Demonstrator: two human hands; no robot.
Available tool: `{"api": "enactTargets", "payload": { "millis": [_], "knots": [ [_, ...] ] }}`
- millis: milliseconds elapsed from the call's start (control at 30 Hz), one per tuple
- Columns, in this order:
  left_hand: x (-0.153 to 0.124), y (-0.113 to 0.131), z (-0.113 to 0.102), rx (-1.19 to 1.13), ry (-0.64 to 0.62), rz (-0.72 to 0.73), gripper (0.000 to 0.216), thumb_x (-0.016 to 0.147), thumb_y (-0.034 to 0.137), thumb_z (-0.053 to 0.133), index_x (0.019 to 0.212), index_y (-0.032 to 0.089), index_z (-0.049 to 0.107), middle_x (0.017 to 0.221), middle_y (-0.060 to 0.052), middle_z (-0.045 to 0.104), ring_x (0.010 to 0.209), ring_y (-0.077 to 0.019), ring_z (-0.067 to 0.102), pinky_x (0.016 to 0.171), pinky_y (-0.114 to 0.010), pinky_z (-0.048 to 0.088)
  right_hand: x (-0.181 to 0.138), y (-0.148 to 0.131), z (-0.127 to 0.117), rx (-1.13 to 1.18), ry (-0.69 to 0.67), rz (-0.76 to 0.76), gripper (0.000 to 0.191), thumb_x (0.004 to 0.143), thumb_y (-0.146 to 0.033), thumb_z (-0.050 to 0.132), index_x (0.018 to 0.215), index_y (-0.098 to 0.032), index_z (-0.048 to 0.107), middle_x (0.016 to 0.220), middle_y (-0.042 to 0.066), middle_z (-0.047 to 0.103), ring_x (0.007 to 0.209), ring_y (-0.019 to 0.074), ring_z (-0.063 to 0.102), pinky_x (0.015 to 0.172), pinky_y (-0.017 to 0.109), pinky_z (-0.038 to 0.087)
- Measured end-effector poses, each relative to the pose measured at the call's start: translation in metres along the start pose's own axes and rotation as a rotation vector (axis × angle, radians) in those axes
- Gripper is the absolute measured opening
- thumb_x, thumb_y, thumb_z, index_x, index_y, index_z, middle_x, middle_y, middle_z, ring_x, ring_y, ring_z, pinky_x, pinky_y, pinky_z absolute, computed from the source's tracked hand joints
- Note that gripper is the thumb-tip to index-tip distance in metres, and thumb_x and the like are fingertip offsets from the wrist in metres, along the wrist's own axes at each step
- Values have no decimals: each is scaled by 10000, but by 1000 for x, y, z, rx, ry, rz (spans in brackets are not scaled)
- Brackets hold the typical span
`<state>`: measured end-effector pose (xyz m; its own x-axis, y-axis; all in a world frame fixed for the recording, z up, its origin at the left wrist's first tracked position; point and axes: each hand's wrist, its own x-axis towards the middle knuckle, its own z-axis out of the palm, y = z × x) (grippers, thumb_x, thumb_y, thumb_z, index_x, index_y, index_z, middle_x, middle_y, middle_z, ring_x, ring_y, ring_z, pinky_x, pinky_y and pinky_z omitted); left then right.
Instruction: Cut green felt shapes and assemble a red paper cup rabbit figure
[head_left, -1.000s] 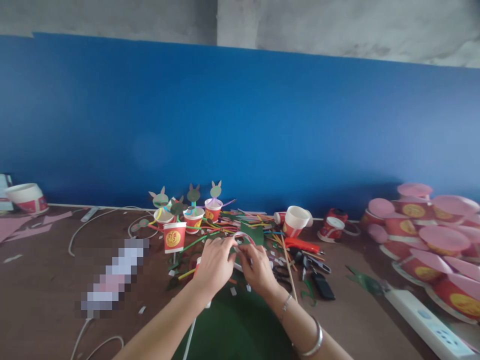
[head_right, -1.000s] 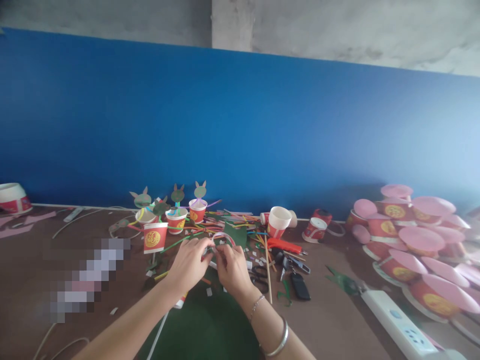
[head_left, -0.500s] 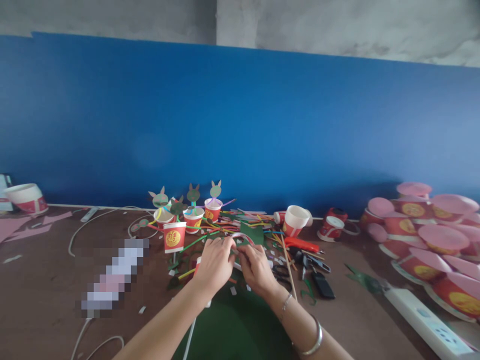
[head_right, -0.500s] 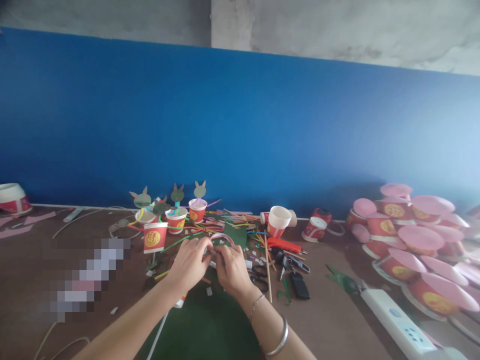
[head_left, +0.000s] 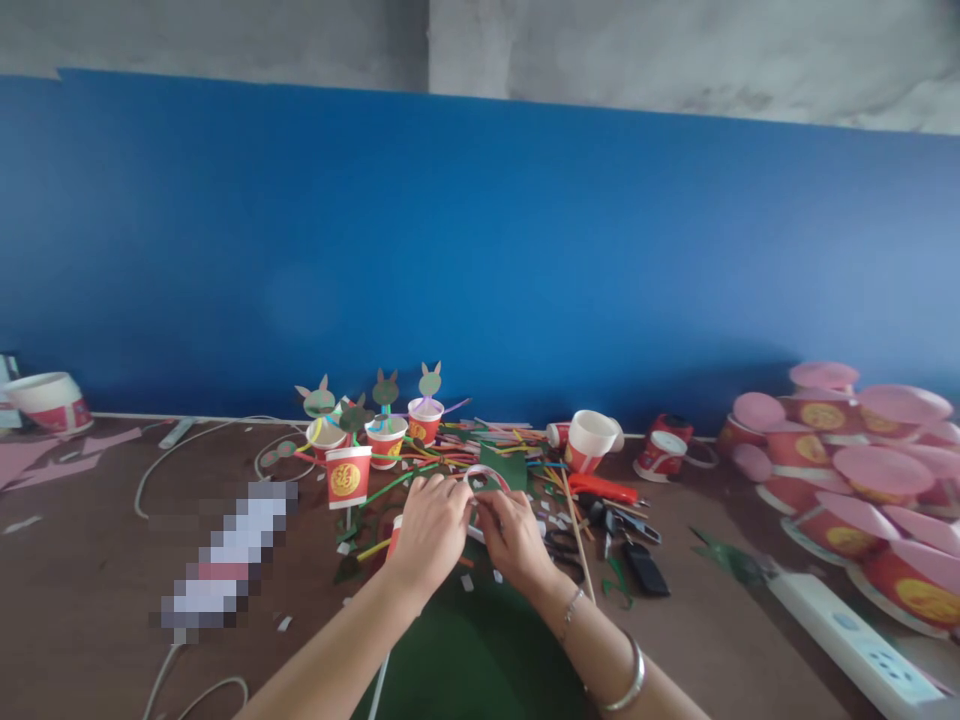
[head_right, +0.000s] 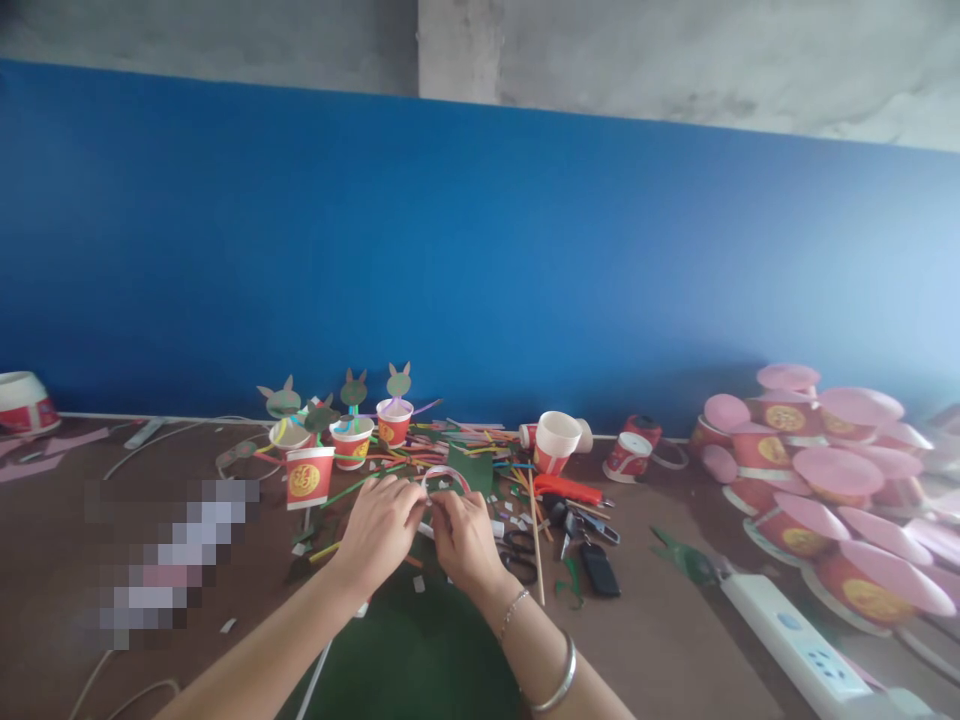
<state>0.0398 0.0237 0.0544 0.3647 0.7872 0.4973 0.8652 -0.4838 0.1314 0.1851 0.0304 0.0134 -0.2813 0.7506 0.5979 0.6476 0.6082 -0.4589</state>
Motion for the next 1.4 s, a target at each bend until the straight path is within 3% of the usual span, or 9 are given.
{"api": "enactTargets", "payload": {
  "millis": [333,600,733,900,1033,1100,1200,1300,1400],
  "knots": [
    [0,-2,-1,-72,-50,9,105,830,138,466,774,192,538,736,-25,614,770,-200,532,701,-338,329,1,-5,-4,41,7,16,162,839,-123,414,854,-206,553,701,15,638,647,162,582,717,313,359],
    [3,-2,-8,-116,-56,63,126,820,113,463,745,191,526,728,-18,594,756,-185,516,689,-323,309,5,-10,-11,141,25,136,166,797,-163,461,664,-194,557,604,-5,590,635,155,520,675,288,374],
    [5,-2,-14,-168,-52,87,125,814,113,466,737,192,523,730,-8,593,737,-171,505,693,-320,299,7,-12,-15,330,3,220,189,804,-222,477,629,-177,535,565,-19,528,580,126,470,589,249,370],
    [4,-1,-14,-251,-12,85,174,850,137,396,772,191,543,722,-19,596,739,-169,497,720,-325,308,10,-13,-12,728,-42,405,226,808,-343,510,656,-175,502,522,-58,390,479,85,343,444,201,282],
    [3,-1,-11,-511,53,-22,167,865,221,395,787,190,540,737,-22,594,738,-164,507,746,-318,336,11,-10,-7,893,-43,456,250,816,-397,500,689,-182,487,545,-59,386,487,86,347,460,202,286],
    [5,-5,-12,-735,86,-186,173,855,302,422,802,185,538,720,-15,576,673,-146,504,677,-278,367,11,-8,-7,812,-42,434,247,832,-396,473,702,-186,489,555,-49,424,491,94,373,469,209,305],
    [12,-15,-16,-976,79,-372,249,817,399,467,802,165,550,673,2,553,600,-123,485,554,-221,356,12,-2,-11,399,52,286,168,841,-301,462,742,-187,537,616,-7,535,565,130,458,554,249,361],
    [17,-24,-17,-995,-9,-446,293,790,418,488,771,147,597,687,-14,594,651,-146,522,582,-229,380,10,9,-12,-60,110,120,132,813,-173,475,762,-192,595,712,34,606,709,178,524,696,314,363],
    [17,-27,-13,-1006,-65,-474,314,803,402,454,763,142,626,758,-32,639,726,-166,553,644,-245,404,5,21,-9,-304,79,121,158,763,-113,514,667,-200,605,727,50,602,759,208,528,693,331,345]
  ]
}}
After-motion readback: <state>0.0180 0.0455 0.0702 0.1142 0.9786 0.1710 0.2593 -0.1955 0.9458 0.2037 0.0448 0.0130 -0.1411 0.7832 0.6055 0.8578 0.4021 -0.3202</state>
